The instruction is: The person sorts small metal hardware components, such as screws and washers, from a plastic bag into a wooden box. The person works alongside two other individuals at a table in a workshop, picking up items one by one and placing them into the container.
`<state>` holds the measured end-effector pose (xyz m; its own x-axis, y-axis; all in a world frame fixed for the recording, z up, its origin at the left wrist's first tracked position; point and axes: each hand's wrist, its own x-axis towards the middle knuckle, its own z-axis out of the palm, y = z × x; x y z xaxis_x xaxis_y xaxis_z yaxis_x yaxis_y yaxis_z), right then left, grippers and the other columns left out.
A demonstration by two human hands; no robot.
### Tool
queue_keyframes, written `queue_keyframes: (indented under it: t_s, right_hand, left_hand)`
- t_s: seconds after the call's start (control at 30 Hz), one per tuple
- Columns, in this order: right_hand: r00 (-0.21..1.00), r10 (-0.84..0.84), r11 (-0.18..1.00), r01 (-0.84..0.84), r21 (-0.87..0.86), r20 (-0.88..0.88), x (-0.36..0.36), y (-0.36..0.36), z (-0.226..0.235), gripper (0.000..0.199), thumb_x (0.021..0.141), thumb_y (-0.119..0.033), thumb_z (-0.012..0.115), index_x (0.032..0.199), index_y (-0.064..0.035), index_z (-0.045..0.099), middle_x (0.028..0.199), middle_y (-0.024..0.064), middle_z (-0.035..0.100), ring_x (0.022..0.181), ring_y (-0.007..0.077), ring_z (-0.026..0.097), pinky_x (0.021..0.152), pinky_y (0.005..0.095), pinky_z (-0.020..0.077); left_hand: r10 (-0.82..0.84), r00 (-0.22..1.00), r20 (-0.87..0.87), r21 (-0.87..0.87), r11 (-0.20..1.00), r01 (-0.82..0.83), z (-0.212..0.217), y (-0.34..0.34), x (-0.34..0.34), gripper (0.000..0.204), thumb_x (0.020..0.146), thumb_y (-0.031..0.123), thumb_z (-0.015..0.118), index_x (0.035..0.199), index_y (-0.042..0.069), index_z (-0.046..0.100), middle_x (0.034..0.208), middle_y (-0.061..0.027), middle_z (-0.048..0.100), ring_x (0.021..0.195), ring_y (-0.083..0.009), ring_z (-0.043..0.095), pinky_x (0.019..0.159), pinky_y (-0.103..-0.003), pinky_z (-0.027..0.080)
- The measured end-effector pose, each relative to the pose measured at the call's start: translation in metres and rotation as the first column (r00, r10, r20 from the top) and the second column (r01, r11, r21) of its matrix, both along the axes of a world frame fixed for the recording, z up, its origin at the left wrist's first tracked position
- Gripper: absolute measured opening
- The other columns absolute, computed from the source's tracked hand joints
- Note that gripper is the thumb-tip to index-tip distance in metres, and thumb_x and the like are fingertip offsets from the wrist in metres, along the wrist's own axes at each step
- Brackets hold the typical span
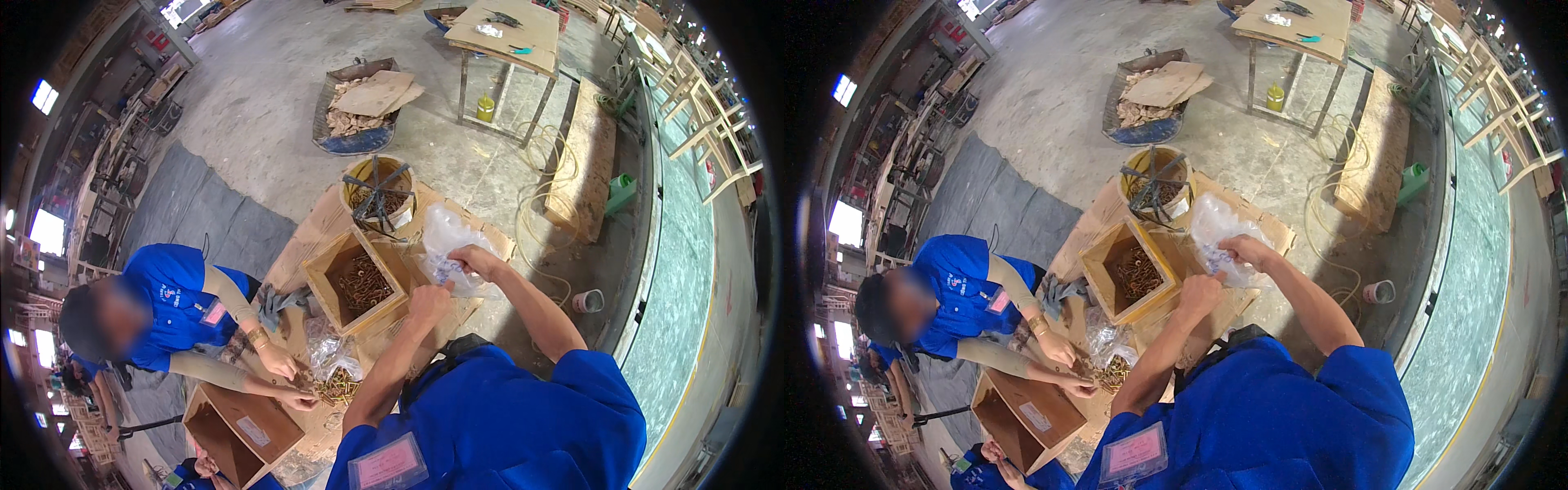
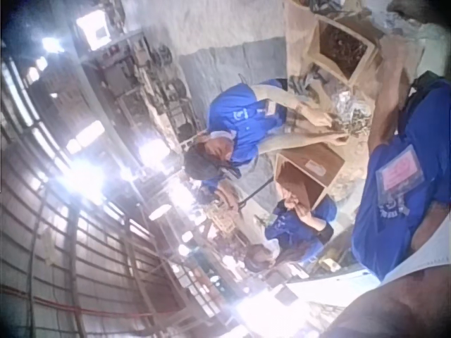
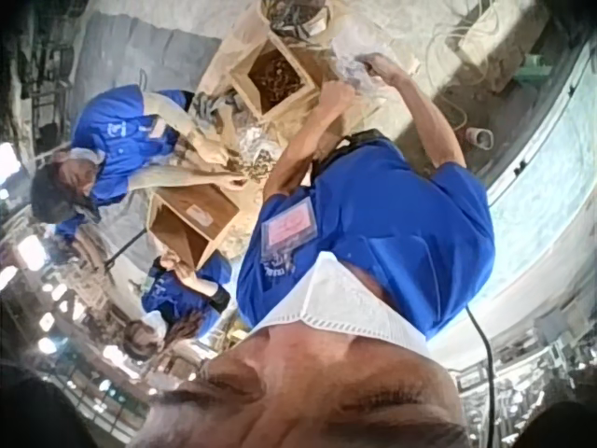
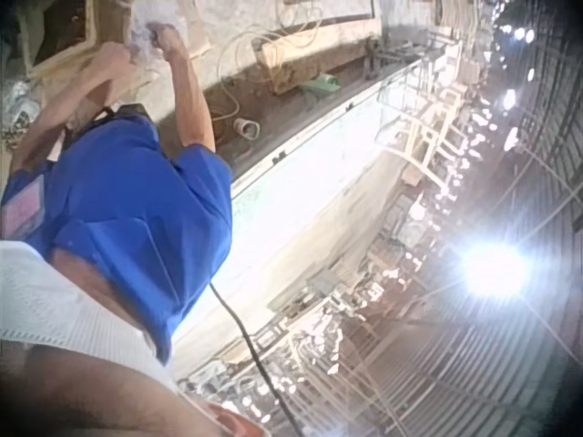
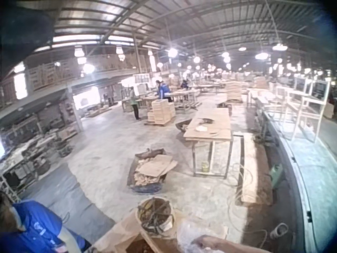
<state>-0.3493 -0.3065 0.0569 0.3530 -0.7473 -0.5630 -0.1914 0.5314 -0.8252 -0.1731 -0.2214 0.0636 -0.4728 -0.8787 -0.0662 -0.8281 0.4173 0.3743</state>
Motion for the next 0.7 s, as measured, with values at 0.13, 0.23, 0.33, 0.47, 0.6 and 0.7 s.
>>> queue_keyframes:
  t_s: [0.13,0.23,0.33,0.47,0.6,0.7]
  right_hand:
    - [0.869,0.281,0.867,-0.412,-0.282,-0.407,0.018,0.006,0.019,0.032,0.083,-0.029,0.067,0.084,0.0035,0.069,0.068,0.0105,0.061,0.064,0.0125,0.052,0.06,0.0323,0.045]
    - [0.659,0.335,0.742,-0.625,-0.243,-0.673,0.016,0.002,0.012,0.031,0.083,-0.026,0.064,0.091,0.0031,0.069,0.086,0.0199,0.068,0.074,0.0281,0.064,0.068,0.0415,0.0505]
    - [0.702,0.131,0.825,-0.469,-0.316,-0.7,0.009,0.011,-0.041,0.033,0.084,-0.028,0.064,0.105,-0.0047,0.07,0.1,0.0193,0.07,0.092,0.0356,0.066,0.081,0.0415,0.052]
    - [0.746,0.144,0.72,-0.53,-0.448,-0.651,-0.015,0.004,-0.08,0.038,0.088,-0.02,0.056,0.124,-0.0053,0.058,0.119,0.024,0.063,0.108,0.0376,0.064,0.092,0.0449,0.0511]
    - [0.627,0.126,0.769,-0.552,-0.324,-0.769,0.012,-0.025,-0.061,0.031,0.086,-0.023,0.06,0.11,-0.0043,0.065,0.114,0.0232,0.066,0.105,0.0384,0.064,0.089,0.0446,0.0517]
    - [0.695,0.212,0.543,-0.669,-0.508,-0.687,0.003,-0.027,-0.048,0.027,0.081,-0.022,0.064,0.097,-0.0009,0.068,0.104,0.0229,0.068,0.093,0.0361,0.067,0.08,0.0432,0.0523]
  left_hand:
    - [0.024,1.0,0.009,-0.001,1.0,-0.024,-0.009,0.001,0.01,0.024,0.087,0.016,0.052,0.096,0.005,0.071,0.07,-0.0183,0.068,0.067,-0.0376,0.069,0.062,-0.051,0.054]
    - [0.082,0.994,-0.067,0.052,0.996,-0.078,-0.005,0.009,0.016,0.024,0.085,0.015,0.052,0.095,0.005,0.071,0.071,-0.0196,0.068,0.069,-0.0387,0.069,0.062,-0.051,0.054]
    - [0.098,0.994,-0.058,0.118,0.989,-0.09,0.006,0.012,0.012,0.018,0.082,0.014,0.055,0.093,0.009,0.068,0.077,-0.0203,0.068,0.075,-0.039,0.068,0.064,-0.051,0.053]
    - [-0.026,0.998,-0.05,0.041,0.999,0.028,0.014,0.016,-0.007,0.014,0.085,0.013,0.052,0.089,0.004,0.062,0.071,-0.0214,0.067,0.067,-0.0403,0.067,0.059,-0.051,0.053]
    - [0.122,0.992,-0.008,0.02,0.992,-0.122,0.011,0.008,0.004,0.013,0.085,0.013,0.051,0.088,0.004,0.06,0.071,-0.0223,0.067,0.067,-0.0408,0.068,0.058,-0.052,0.053]
    - [0.172,0.985,-0.016,0.034,0.985,-0.171,0.013,0.006,0.002,0.016,0.087,0.013,0.05,0.091,0.002,0.062,0.072,-0.0229,0.067,0.069,-0.0413,0.068,0.059,-0.052,0.053]
